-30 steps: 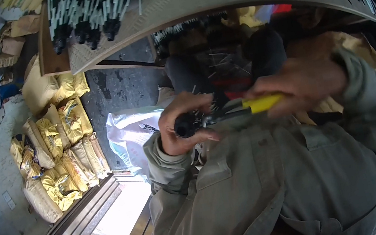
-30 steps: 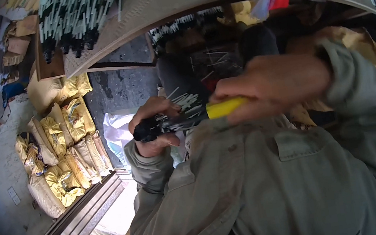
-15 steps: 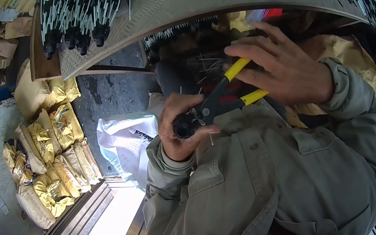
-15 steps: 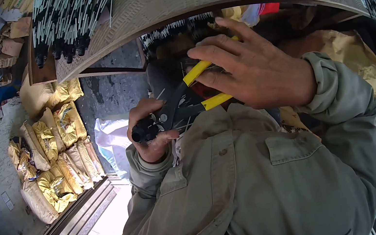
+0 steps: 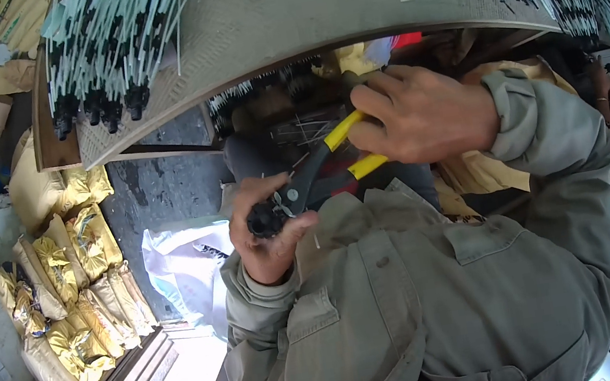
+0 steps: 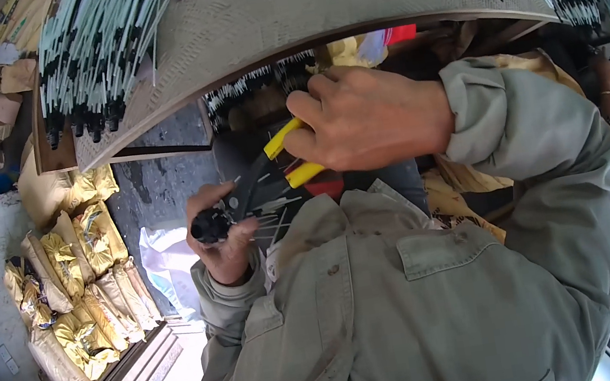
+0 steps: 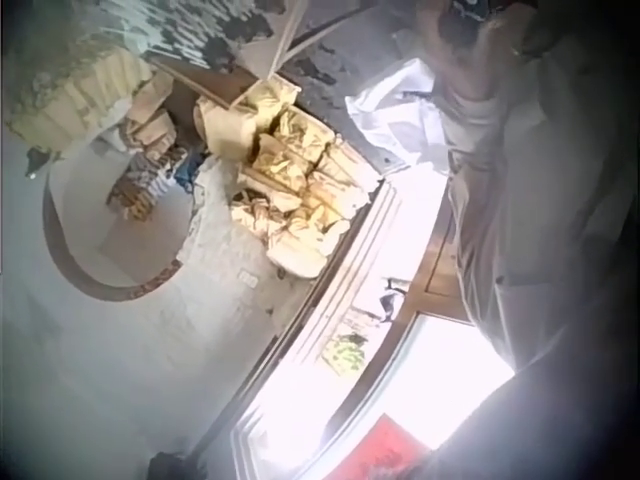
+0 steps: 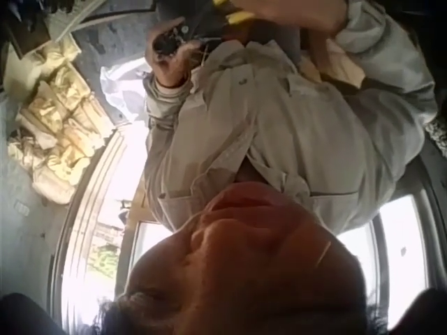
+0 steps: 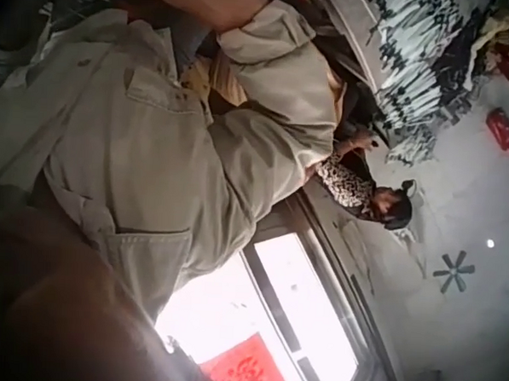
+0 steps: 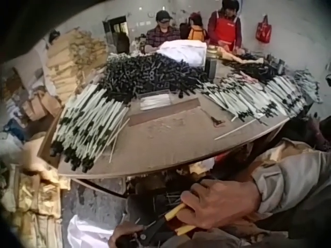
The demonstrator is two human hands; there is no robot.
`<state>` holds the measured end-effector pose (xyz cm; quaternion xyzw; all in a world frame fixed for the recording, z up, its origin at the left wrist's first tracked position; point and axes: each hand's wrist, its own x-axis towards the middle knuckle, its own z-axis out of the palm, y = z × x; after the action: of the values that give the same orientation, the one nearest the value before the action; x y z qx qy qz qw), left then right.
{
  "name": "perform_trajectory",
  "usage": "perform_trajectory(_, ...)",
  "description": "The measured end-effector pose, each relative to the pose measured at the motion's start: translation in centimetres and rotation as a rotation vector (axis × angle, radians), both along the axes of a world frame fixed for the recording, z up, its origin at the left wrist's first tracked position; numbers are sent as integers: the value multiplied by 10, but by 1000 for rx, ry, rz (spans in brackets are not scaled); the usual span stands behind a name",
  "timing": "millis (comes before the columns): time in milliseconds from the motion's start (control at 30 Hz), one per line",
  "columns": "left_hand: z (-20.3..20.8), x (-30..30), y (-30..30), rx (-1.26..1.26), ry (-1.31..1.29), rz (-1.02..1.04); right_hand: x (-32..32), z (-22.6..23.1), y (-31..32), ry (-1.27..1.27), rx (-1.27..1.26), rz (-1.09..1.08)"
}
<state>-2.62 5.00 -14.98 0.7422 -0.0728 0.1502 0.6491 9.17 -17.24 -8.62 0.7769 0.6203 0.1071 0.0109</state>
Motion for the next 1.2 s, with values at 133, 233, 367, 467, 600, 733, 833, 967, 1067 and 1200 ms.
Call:
perform_trajectory(133,7,6,3,30,82,-44,-8,-9,-6,61,30,-40)
perform_trajectory(233,3,8,7,22,31,-91,-6,-10,-6,581,93,-61)
perform_trajectory(367,-3,1,8,-181,135,-168,3,-5,-5,1475,-56,-85)
perform_trajectory(467,-5,0,10,-197,92,-185,4,4,0,1632,-140,-154)
perform_trajectory(600,-4,-1,13,-214,99,-199,5,7,6,1527,-169,-140)
perform_trajectory(733,-7,1,16,-231,48,-146,-9,-15,12,1226,-1,-56)
perform_trajectory(833,-6,7,16,-191,61,-97,-27,-43,16,1190,143,-97)
perform_trajectory(967,-9,8,16,-83,1,-114,-53,-88,28,986,564,-29)
perform_trajectory(1067,-6,2,16,-136,50,-70,-44,-97,26,1022,524,54)
perform_trajectory(1200,2,-5,6,-32,17,12,-35,-70,7,1199,532,-19)
